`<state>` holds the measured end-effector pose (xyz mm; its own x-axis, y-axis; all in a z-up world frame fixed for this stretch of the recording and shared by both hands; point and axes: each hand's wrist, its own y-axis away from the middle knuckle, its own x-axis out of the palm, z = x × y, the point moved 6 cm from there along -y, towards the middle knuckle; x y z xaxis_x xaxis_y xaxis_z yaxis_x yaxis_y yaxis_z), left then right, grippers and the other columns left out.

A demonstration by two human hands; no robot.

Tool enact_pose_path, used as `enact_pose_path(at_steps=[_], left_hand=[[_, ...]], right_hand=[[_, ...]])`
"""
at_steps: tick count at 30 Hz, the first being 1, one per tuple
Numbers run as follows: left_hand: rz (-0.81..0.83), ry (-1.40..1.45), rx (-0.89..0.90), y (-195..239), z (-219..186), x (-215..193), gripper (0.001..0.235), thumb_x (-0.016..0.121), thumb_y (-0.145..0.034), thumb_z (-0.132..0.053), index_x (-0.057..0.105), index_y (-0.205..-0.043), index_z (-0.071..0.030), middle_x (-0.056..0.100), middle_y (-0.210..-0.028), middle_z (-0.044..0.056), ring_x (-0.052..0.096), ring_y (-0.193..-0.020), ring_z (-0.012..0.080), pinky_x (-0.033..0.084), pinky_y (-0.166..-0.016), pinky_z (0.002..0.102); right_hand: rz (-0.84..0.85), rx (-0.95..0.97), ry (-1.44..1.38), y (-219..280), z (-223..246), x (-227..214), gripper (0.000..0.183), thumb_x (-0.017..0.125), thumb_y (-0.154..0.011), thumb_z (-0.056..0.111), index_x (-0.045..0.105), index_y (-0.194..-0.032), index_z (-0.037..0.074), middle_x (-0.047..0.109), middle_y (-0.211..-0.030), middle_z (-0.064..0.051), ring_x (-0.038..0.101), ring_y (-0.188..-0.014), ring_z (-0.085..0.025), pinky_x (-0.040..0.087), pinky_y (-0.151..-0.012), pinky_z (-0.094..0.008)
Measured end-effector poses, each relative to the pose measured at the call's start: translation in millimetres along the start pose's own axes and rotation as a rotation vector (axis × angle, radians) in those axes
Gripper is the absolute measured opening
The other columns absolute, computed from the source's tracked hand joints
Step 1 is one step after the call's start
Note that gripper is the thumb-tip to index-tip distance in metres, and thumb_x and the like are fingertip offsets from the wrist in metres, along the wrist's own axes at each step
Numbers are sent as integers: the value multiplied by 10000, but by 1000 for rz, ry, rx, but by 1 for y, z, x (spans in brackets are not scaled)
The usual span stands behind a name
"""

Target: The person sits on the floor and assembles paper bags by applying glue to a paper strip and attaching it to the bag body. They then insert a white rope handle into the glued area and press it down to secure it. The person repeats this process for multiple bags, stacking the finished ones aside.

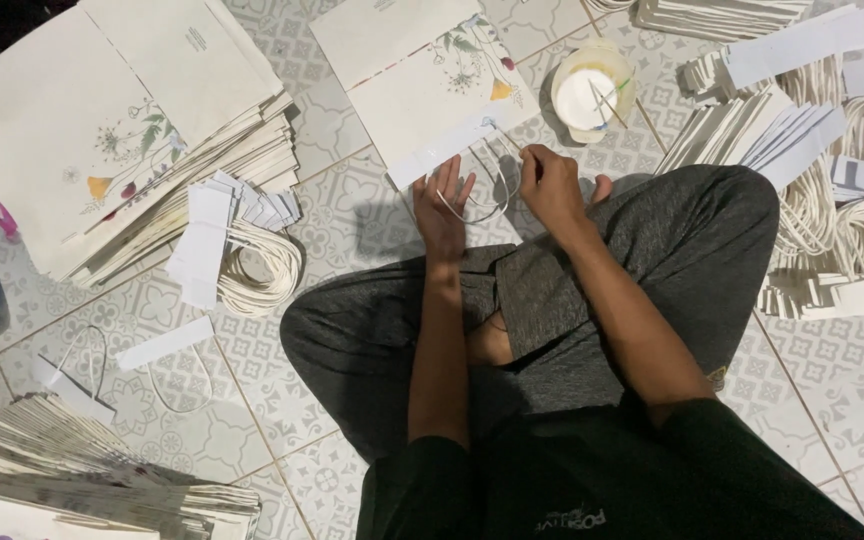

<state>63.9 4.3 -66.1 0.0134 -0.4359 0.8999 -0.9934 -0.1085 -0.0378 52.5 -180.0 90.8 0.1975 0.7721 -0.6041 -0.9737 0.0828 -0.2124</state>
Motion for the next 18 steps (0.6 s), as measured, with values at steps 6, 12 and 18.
enact_pose_path(at_steps=[6, 12, 18], left_hand=[[80, -206, 32, 3, -7, 17, 436, 626, -1005, -341, 463, -1281, -46, 328, -1536, 420, 327, -1457, 507, 482, -1126, 661], [77, -283, 52, 4, -16, 22, 490, 608, -983, -429, 443, -1260, -60, 383, -1533, 380, 341, -1470, 481, 459, -1131, 654], [43, -195, 30, 1, -13, 16, 431, 641, -967, -418, 471, -1220, -113, 407, -1525, 364, 362, -1465, 470, 474, -1138, 639]], right_hand=[[69, -54, -61, 8, 25, 13, 222, 553, -1077, 51, 716, -1050, -97, 704, -817, -308, 719, -726, -356, 545, -546, -404], [17, -31, -10, 3, 1, 7, 219, 540, -1069, 25, 703, -1050, -120, 687, -803, -334, 717, -729, -403, 537, -534, -423], [35, -49, -32, 4, 11, 2, 214, 541, -1074, 48, 703, -1063, -93, 678, -790, -321, 707, -713, -382, 515, -533, -409]])
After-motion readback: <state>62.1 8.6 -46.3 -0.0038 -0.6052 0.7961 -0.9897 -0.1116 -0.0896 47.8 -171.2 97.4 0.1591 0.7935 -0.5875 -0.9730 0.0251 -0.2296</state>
